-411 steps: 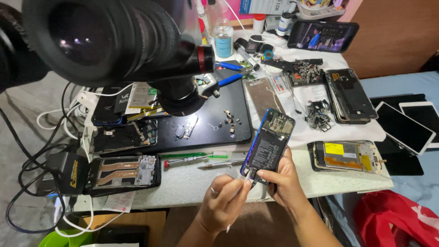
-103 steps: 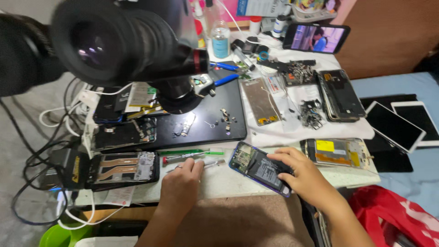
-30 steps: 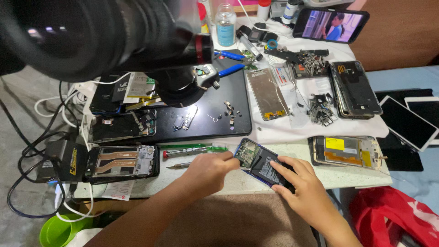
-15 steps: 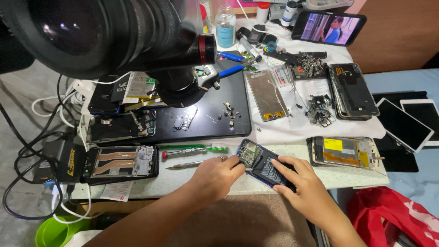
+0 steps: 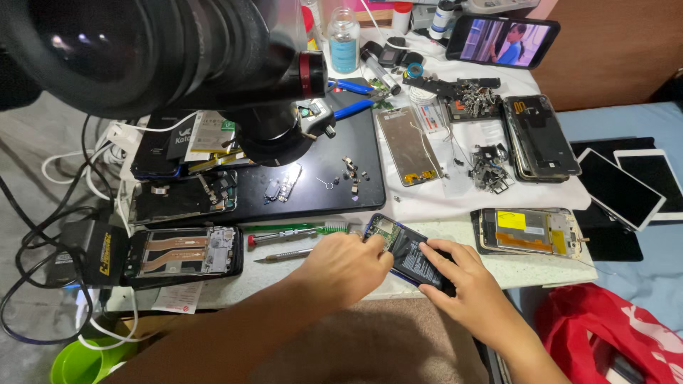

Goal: The person disassembles a smartphone, removes the battery, and uses tweezers to adjust internal components and ribbon cables. The person then places a new screen assembly into the phone frame and secures it.

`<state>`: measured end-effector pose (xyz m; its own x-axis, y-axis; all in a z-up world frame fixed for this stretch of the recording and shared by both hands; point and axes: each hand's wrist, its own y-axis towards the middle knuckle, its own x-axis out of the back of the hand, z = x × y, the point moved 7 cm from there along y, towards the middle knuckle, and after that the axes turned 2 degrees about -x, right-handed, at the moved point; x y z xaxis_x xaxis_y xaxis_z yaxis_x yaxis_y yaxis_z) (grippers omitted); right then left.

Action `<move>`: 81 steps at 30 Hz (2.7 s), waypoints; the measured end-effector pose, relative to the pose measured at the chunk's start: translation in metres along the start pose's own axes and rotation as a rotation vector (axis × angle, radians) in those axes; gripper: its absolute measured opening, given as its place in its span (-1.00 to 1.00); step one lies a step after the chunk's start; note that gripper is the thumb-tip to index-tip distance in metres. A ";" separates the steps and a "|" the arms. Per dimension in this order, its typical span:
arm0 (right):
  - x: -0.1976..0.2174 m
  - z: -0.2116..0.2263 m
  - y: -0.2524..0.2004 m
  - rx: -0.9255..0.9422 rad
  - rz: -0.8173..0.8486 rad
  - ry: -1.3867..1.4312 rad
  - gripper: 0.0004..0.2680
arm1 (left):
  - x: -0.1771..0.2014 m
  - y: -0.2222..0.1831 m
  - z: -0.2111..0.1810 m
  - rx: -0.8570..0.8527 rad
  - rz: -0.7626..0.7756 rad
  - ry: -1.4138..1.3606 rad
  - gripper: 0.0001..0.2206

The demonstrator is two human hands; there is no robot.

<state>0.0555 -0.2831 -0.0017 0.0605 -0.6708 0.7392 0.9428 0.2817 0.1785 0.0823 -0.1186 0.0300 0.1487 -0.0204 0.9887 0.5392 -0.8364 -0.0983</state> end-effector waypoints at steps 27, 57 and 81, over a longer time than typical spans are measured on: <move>-0.001 0.018 -0.007 0.269 -0.158 -0.319 -0.63 | -0.029 -0.009 -0.026 0.365 -0.341 -0.151 -0.89; -0.006 0.021 -0.014 0.338 -0.240 -0.404 -0.69 | -0.028 0.004 -0.037 0.327 -0.393 -0.051 -0.89; -0.005 0.010 -0.008 0.172 -0.282 -0.195 -0.59 | -0.065 -0.010 -0.003 0.549 -0.452 -0.281 -0.94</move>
<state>0.0444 -0.2751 -0.0004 -0.2729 -0.5999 0.7521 0.8436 0.2265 0.4868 0.0647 -0.1102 -0.0330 -0.0187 0.4605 0.8875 0.9213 -0.3370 0.1943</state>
